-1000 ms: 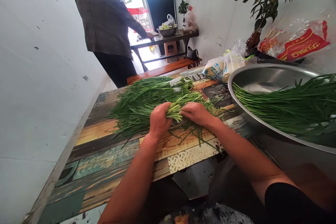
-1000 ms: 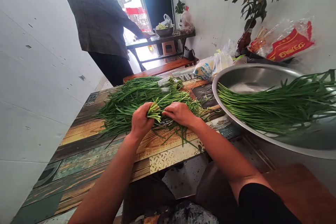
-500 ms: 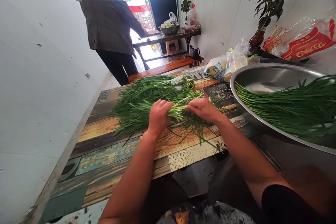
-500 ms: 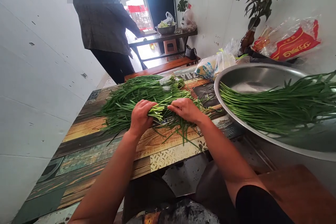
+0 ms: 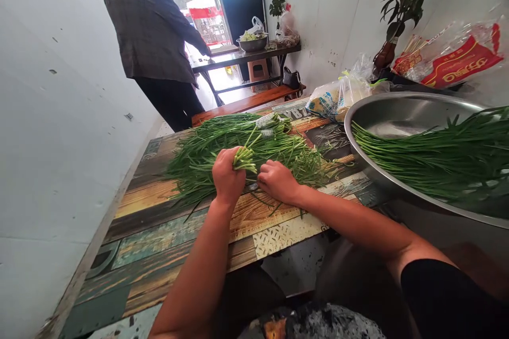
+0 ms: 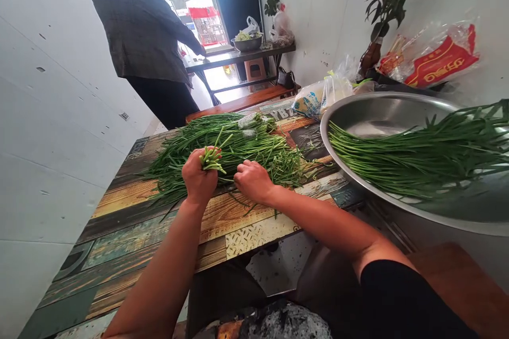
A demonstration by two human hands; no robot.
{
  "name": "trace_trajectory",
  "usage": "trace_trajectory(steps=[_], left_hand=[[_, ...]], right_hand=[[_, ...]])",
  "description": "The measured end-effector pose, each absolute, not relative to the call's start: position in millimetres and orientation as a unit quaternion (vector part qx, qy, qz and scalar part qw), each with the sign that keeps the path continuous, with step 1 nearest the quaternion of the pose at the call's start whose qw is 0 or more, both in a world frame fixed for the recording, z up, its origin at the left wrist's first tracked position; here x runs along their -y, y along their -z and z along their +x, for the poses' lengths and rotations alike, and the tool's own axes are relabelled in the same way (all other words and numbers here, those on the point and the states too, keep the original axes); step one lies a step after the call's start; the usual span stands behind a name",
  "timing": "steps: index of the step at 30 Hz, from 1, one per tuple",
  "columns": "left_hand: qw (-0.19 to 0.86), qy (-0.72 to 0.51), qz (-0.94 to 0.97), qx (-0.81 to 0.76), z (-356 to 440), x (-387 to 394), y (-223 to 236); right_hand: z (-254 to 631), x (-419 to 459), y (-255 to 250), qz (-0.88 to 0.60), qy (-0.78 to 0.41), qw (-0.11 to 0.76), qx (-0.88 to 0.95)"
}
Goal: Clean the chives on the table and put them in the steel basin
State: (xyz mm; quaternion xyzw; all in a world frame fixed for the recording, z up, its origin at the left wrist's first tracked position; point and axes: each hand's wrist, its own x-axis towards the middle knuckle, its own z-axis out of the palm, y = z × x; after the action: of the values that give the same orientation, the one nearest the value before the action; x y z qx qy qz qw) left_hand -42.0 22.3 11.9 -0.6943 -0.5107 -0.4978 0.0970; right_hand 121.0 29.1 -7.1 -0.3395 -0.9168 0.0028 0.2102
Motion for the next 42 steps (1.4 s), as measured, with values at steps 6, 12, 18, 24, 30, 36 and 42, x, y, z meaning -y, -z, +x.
trace_trajectory(steps=[6,12,18,24,30,36,42], left_hand=[[0.048,0.418,-0.74,0.524,-40.3,-19.5,-16.9],[-0.059,0.459,-0.699,0.545,-42.4,-20.2,-17.3],[-0.069,0.406,-0.739,0.534,-41.0,-21.1,-18.9],[-0.059,0.375,-0.757,0.531,-38.1,-20.1,-22.6],[-0.08,0.382,-0.749,0.536,-33.7,-18.0,-24.9],[-0.11,0.396,-0.738,0.535,-29.3,-16.5,-24.4],[-0.116,0.389,-0.745,0.529,-28.9,-15.8,-25.9]], right_hand=[[151.8,-49.6,-12.4,-0.355,-0.166,0.408,0.825],[159.0,-55.1,-20.1,-0.372,-0.352,0.464,0.723],[151.9,-52.4,-17.4,-0.37,-0.453,0.451,0.674],[145.6,-55.7,-8.9,-0.363,-0.546,0.476,0.586],[142.9,-53.6,-9.2,-0.339,-0.575,0.488,0.563],[137.5,-50.5,-7.4,-0.348,-0.507,0.486,0.621],[143.4,-53.9,-10.6,-0.404,-0.407,0.491,0.656]])
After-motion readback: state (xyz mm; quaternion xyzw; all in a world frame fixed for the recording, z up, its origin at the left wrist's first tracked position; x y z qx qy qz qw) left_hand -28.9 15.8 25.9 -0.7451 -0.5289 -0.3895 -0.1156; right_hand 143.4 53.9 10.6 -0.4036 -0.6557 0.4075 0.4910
